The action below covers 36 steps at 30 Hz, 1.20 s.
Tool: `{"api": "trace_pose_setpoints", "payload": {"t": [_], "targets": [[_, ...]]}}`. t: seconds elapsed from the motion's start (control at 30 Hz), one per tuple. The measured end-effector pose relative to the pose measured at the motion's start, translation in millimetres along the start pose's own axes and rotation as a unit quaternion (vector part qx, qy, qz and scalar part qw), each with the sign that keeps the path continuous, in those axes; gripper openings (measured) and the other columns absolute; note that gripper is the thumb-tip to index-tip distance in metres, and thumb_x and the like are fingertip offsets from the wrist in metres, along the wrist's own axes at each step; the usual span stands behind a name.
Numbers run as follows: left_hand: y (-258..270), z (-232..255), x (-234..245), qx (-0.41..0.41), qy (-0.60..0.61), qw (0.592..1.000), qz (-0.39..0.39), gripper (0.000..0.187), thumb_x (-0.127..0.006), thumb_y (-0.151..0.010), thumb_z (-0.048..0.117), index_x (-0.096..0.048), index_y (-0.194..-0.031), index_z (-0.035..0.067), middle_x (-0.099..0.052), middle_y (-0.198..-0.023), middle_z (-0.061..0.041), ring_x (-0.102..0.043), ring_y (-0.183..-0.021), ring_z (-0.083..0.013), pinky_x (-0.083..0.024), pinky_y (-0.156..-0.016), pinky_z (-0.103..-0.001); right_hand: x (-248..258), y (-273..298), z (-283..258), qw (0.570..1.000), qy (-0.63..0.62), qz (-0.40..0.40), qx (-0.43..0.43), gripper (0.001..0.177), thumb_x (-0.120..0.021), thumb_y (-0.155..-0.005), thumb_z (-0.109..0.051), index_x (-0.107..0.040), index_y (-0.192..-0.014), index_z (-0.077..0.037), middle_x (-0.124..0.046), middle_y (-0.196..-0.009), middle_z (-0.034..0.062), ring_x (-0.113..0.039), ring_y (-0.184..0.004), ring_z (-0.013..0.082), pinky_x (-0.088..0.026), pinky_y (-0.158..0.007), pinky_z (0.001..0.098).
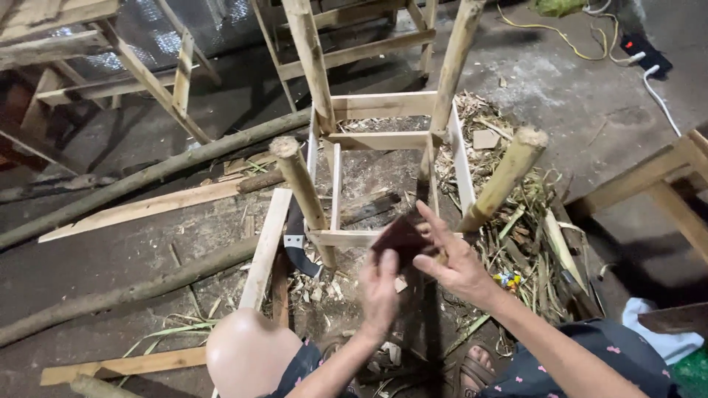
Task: Sanding and refining the components of a wooden stool frame using sandpaper and a hand saw.
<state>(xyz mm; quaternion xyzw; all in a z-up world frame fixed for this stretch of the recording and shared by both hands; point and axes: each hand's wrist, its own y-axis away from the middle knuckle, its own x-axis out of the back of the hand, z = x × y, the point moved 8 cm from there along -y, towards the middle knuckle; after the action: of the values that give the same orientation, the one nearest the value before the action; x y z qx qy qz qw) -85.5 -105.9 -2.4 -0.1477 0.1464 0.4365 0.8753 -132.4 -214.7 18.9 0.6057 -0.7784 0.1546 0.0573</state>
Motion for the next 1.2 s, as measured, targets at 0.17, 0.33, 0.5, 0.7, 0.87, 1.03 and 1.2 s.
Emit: {"api": "trace_pose_setpoints", "payload": {"t": [0.17,0.33,0.5,0.7,0.87,1.03,1.2], "targets": [[-0.3,42.0,101.0,-0.023,-0.197,0.952,0.235,0.033,-0.034,-0.091,0.021,-0.055,-0.111,0.007,-0.057,-0.1,-0.006,-0.051,-0.086,-0.0158,-0.042,-0.081,-0.032,21.7,7.0,-11.8,0.883,0.353,0.195,0.24,0.043,-0.068,-0.079,-0.007,-0.06,-0.121,-0.011,-0.064,-0.112,0.0133,-0.06,-0.075,0.017,-0.056,-0.066,0.0236],[-7.9,52.2,162.0,0.069,0.144,0.918,0.363,0.035,-0.047,-0.09,0.029,-0.047,-0.116,0.005,-0.054,-0.108,-0.011,-0.053,-0.09,-0.0181,-0.049,-0.079,-0.031,100.6,25.4,-52.7,0.85,0.267,0.435,0.133,0.054,-0.059,-0.087,-0.038,-0.026,-0.113,-0.004,-0.028,-0.109,0.0112,-0.032,-0.102,0.0245,-0.034,-0.083,0.0388],[-37.0,-36.4,193.0,0.091,0.26,0.891,0.362,0.024,-0.065,-0.085,0.03,-0.064,-0.097,0.009,-0.066,-0.093,-0.01,-0.064,-0.085,-0.0214,-0.048,-0.082,-0.032,85.5,22.6,70.5,0.948,0.05,0.28,-0.145,0.094,-0.063,-0.072,-0.054,-0.021,-0.139,-0.002,-0.03,-0.138,0.0284,-0.028,-0.129,0.045,-0.021,-0.106,0.0633],[-39.9,-40.6,173.6,0.138,0.271,0.902,0.307,0.021,-0.063,-0.087,0.03,-0.066,-0.099,0.013,-0.069,-0.098,-0.009,-0.067,-0.089,-0.0213,-0.05,-0.086,-0.033,76.9,37.2,197.9,0.937,-0.045,0.29,-0.189,0.055,-0.069,-0.083,-0.035,-0.051,-0.124,-0.003,-0.054,-0.114,0.0202,-0.052,-0.11,0.0305,-0.038,-0.096,0.0512],[-32.8,-41.9,171.3,0.132,0.207,0.922,0.299,0.024,-0.057,-0.091,0.031,-0.063,-0.11,0.018,-0.067,-0.103,-0.008,-0.065,-0.095,-0.0226,-0.049,-0.09,-0.035,89.4,31.2,180.6,0.932,-0.044,0.3,-0.197,0.052,-0.068,-0.084,-0.038,-0.052,-0.119,-0.002,-0.057,-0.109,0.0215,-0.055,-0.102,0.0325,-0.037,-0.096,0.0553],[-31.0,-45.4,141.4,0.156,0.203,0.914,0.316,0.033,-0.059,-0.09,0.031,-0.057,-0.114,0.008,-0.061,-0.108,-0.017,-0.06,-0.094,-0.0294,-0.05,-0.086,-0.04,98.3,8.6,75.0,0.925,-0.055,0.302,-0.224,0.059,-0.063,-0.08,-0.02,-0.044,-0.131,0.004,-0.051,-0.098,0.0171,-0.049,-0.097,0.0293,-0.031,-0.097,0.0617],[-7.8,-29.2,80.3,0.232,0.191,0.905,0.301,0.049,-0.066,-0.08,0.041,-0.045,-0.112,0.01,-0.052,-0.11,-0.024,-0.058,-0.089,-0.0339,-0.056,-0.058,-0.038,122.9,14.0,64.3,0.97,-0.01,0.223,-0.099,0.03,-0.051,-0.083,-0.029,-0.056,-0.091,0.0,-0.039,-0.143,0.0154,-0.045,-0.115,0.025,-0.043,-0.093,0.0435]]}}
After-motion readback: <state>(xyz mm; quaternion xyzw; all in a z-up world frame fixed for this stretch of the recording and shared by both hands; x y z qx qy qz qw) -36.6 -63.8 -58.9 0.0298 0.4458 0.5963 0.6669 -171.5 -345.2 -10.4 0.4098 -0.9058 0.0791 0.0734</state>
